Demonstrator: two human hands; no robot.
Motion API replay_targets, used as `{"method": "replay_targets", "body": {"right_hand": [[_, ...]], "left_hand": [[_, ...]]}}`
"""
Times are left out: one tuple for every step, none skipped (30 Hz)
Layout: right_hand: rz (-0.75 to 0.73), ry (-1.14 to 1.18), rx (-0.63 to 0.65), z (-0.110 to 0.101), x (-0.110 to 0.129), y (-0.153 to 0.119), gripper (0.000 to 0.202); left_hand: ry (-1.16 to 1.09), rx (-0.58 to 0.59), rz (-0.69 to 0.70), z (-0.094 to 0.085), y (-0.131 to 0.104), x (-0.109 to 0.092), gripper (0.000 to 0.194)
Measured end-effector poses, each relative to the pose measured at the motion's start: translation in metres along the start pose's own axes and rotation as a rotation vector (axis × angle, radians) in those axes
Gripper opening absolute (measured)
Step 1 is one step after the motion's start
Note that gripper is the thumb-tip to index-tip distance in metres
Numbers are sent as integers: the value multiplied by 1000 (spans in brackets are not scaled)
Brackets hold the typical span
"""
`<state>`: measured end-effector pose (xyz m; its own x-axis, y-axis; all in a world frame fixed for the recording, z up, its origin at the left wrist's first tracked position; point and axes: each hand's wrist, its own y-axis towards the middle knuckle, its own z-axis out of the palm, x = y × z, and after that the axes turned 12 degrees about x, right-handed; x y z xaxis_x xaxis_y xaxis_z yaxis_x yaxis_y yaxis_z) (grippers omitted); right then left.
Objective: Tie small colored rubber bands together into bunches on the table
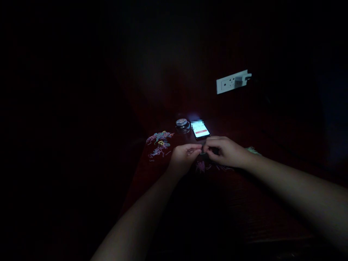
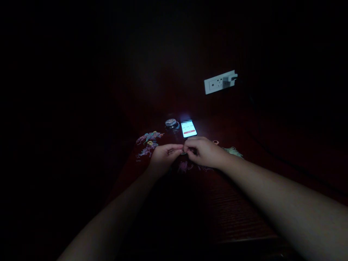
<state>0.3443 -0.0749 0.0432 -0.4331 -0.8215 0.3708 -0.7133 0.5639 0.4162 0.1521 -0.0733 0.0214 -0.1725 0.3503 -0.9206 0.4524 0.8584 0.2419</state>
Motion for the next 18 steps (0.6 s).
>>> {"method": "replay_targets", "body": {"right_hand": [[8,5,-2,0,0,0,11],[16,11,-8,0,-1,0,10],[26,19,-15,1,-2,-1,9],[39,28,-21,1,-2,-1,8],[54,39,-25,2,-3,-1,7],[72,53,-27,2,-4,-2,6],[93,70,-28,3,-4,-2,5],[111,92,-27,3,-4,-3,6],[125,118,-25,4,-4,-3,9],[132,146,-25,4,-4,-3,13],[137,172,-22,4,-3,-3,17],[138,195,-20,4,-2,-3,20],[138,213,-20,5,-1,-2,23],[140,225,-27,5,0,-2,26],[145,231,-38,5,0,-2,29],[150,233,-52,5,0,-2,32],[153,228,-65,5,0,-1,33],[154,217,-72,5,-1,-1,33]], "left_hand": [[-4,1,5,0,0,0,19],[-9,-3,6,0,0,0,19],[-19,-11,5,0,0,0,20],[-30,-22,2,-1,1,0,20],[-39,-32,-1,-1,1,0,21],[-42,-41,0,-2,1,0,21],[-41,-49,6,-2,1,0,21],[-33,-57,14,-3,1,-1,21],[-22,-63,21,-3,1,-1,20],[-14,-66,26,-3,1,-1,20],[-11,-65,29,-3,1,-2,20],[-13,-57,29,-2,1,-2,20],[-17,-49,26,-2,1,-2,20],[-24,-40,22,-1,1,-3,19],[-35,-38,21,0,1,-3,18],[-45,-39,19,1,1,-4,18],[-54,-42,18,2,1,-4,17],[-61,-46,16,2,1,-4,17]]}}
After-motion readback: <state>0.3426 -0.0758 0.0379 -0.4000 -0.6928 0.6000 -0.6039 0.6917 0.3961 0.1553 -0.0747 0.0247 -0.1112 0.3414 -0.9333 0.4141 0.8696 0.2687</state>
